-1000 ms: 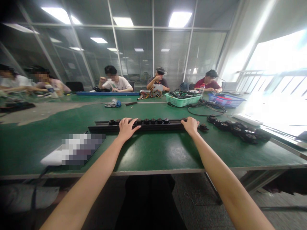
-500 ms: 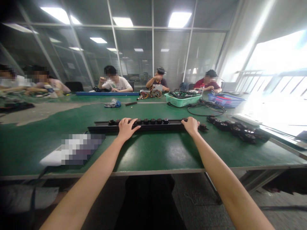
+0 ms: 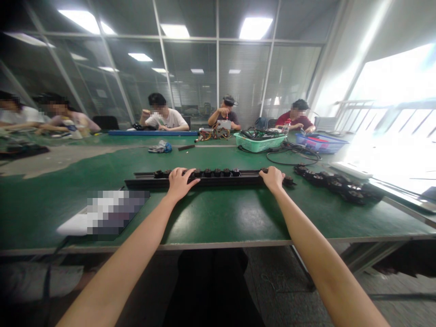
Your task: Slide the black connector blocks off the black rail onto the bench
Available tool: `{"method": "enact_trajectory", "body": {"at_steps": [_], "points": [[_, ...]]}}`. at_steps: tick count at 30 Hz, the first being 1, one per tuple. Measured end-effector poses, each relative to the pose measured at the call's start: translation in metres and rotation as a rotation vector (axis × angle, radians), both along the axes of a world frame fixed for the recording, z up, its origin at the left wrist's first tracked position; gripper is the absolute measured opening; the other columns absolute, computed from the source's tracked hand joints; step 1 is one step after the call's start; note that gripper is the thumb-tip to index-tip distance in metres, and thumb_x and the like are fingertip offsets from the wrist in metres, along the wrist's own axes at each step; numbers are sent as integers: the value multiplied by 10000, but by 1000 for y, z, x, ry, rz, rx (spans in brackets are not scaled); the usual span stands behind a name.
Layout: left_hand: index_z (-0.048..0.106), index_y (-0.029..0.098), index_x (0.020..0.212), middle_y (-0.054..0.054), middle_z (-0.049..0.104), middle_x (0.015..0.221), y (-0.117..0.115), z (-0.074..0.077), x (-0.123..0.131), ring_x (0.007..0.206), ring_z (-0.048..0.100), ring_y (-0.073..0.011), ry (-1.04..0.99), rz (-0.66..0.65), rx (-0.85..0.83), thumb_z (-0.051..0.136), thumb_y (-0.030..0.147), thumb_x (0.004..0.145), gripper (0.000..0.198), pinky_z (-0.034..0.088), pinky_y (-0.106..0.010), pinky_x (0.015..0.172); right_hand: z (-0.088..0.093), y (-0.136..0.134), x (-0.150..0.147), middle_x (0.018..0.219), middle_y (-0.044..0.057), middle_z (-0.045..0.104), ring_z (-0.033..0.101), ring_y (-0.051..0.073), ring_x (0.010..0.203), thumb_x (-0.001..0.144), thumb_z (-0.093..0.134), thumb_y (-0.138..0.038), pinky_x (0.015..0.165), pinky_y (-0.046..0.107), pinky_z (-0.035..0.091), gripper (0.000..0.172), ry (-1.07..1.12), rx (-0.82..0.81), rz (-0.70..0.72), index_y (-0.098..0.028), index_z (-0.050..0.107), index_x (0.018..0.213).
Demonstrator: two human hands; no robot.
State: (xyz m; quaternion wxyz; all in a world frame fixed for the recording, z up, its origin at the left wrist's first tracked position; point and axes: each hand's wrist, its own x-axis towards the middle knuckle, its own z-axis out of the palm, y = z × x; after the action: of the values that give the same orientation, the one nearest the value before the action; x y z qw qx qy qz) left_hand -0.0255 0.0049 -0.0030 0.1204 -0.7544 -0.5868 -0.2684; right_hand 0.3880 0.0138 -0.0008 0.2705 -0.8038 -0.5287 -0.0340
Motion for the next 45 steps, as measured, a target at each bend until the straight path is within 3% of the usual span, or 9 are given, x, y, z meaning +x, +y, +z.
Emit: {"method": "enact_trajectory", "body": {"at_steps": [45], "points": [[680, 302, 1508, -164, 604, 1453, 1, 1, 0, 1440, 441, -369, 2, 1, 6, 637, 595, 1025, 567, 324, -537, 1256, 4, -3, 11, 1067, 188, 795, 697, 350, 1065, 941, 605, -410, 954, 431, 417, 351, 14, -23, -55, -139, 796, 1056]]}}
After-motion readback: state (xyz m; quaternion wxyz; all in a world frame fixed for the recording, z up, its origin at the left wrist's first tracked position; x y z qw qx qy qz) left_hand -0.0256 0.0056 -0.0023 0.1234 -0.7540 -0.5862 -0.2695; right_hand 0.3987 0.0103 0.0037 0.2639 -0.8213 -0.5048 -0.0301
